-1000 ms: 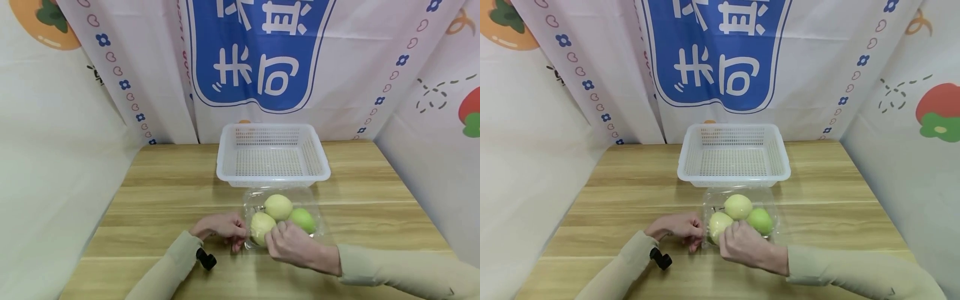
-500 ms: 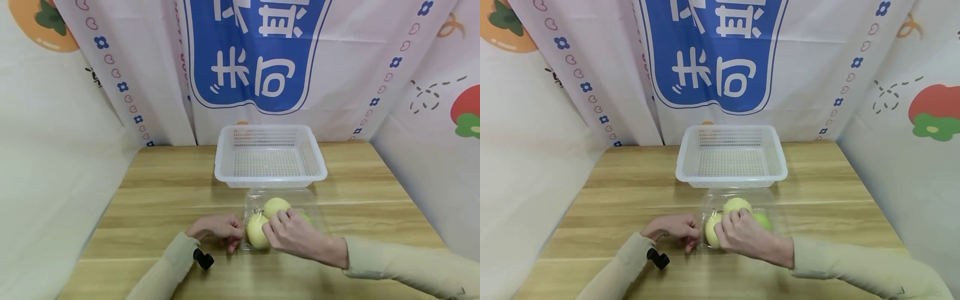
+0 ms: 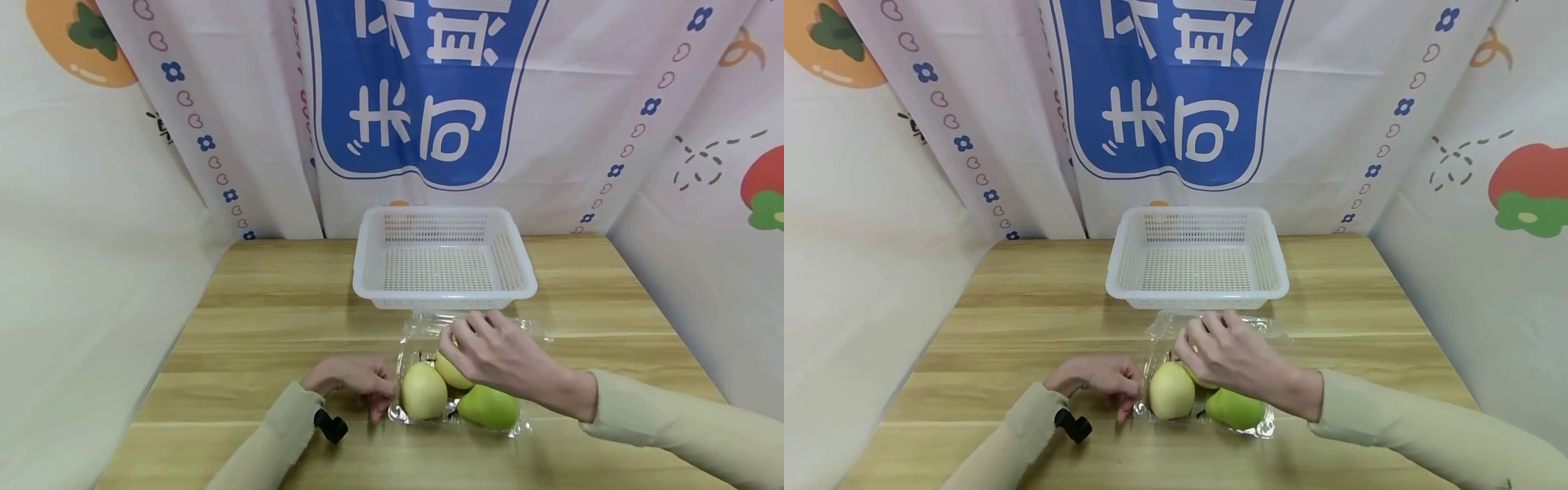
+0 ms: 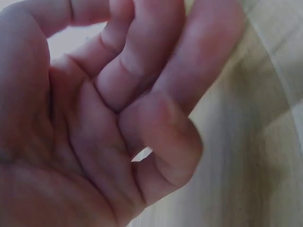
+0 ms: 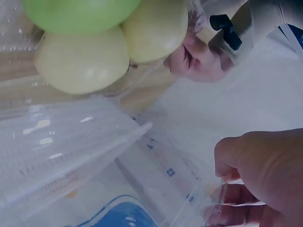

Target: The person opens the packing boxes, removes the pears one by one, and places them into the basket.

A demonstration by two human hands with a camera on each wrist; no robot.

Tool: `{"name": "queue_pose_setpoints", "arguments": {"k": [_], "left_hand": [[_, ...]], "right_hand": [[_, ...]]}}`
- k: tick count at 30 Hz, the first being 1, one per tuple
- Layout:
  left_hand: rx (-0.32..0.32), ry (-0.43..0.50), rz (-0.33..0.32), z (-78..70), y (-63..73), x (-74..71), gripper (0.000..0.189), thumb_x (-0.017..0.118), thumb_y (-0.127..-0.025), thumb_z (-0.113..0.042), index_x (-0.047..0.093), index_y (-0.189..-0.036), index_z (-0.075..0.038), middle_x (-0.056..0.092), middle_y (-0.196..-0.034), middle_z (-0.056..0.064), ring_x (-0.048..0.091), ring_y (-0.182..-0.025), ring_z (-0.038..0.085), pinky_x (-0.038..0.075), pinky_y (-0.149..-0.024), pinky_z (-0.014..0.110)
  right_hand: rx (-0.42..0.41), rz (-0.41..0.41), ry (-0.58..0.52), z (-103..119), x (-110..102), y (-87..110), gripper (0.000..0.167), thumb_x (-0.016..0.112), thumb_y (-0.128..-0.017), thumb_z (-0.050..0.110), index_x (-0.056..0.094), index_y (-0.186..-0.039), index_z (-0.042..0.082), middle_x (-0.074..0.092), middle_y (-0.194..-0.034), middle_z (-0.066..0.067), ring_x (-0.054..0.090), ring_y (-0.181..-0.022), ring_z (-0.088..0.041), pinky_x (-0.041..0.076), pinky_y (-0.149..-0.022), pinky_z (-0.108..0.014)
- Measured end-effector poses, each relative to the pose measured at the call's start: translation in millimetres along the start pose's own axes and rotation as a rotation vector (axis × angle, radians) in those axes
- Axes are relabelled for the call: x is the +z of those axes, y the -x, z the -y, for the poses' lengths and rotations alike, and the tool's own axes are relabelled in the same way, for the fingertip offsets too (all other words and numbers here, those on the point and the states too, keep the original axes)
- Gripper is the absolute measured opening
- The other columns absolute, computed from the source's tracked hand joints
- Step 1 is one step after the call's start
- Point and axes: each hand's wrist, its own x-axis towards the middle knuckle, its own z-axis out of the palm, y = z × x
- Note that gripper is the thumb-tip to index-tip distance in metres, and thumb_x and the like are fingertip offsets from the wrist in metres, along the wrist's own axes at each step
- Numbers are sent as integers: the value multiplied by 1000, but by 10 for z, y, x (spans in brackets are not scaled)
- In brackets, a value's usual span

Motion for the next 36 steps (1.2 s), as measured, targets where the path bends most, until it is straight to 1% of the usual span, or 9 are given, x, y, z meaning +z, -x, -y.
{"name": "queue_pose_setpoints", "arguments": {"k": [5,8,11,15,19,23,26,31,36], "left_hand": [[45,21,138,46,13,10,29,51,-93,-10,66,-75,7,71,-65,2,69,-62,25,50,-47,23],[37,47,200,69,23,20,29,54,-95,-14,69,-81,7,73,-69,3,72,-67,29,53,-49,24],[18,76,230,83,43,17,31,59,-96,-20,71,-86,6,75,-73,6,73,-70,27,54,-49,25],[9,87,224,96,77,-10,38,60,-97,-29,72,-87,5,76,-76,8,74,-73,30,55,-50,27],[15,97,164,109,92,-31,41,59,-97,-34,72,-86,3,75,-76,9,72,-73,37,55,-51,28],[28,107,142,110,75,-29,40,60,-97,-31,72,-84,5,74,-71,7,70,-62,25,54,-51,25],[35,100,165,97,49,-24,40,58,-97,-26,70,-83,9,71,-65,2,64,-56,13,51,-51,21],[34,74,176,66,31,-20,40,56,-96,-20,67,-81,15,67,-59,-3,59,-51,10,48,-51,19],[23,57,197,66,58,-10,39,56,-97,-18,67,-79,15,67,-59,-2,59,-51,10,49,-51,19]], "right_hand": [[14,-30,27,-96,1,-74,26,35,-100,2,60,-98,6,59,-72,-5,55,-59,-16,45,-48,-25],[35,-25,20,-155,32,-108,29,33,-101,3,61,-98,6,59,-72,-4,53,-58,-15,42,-47,-24],[57,-13,-1,-205,86,-140,31,31,-101,2,61,-97,6,59,-72,-3,51,-57,-15,40,-48,-24],[62,8,-29,-276,180,-182,31,30,-101,3,61,-99,6,59,-72,-3,52,-58,-16,42,-50,-24],[36,26,-70,-369,310,-221,25,35,-99,6,60,-102,5,64,-81,-4,57,-65,-18,49,-56,-26],[30,23,-174,-462,481,-220,19,40,-95,2,58,-103,4,65,-85,-4,59,-69,-18,51,-58,-27],[74,-3,-272,-522,597,-206,17,42,-92,-3,56,-95,5,57,-75,-3,52,-60,-16,45,-49,-25],[183,-20,-400,-615,744,-224,10,51,-93,6,55,-84,9,46,-66,-1,40,-53,-13,33,-42,-24],[230,67,-473,-657,866,-252,7,56,-92,11,56,-86,11,49,-67,0,43,-55,-13,35,-45,-24]]}}
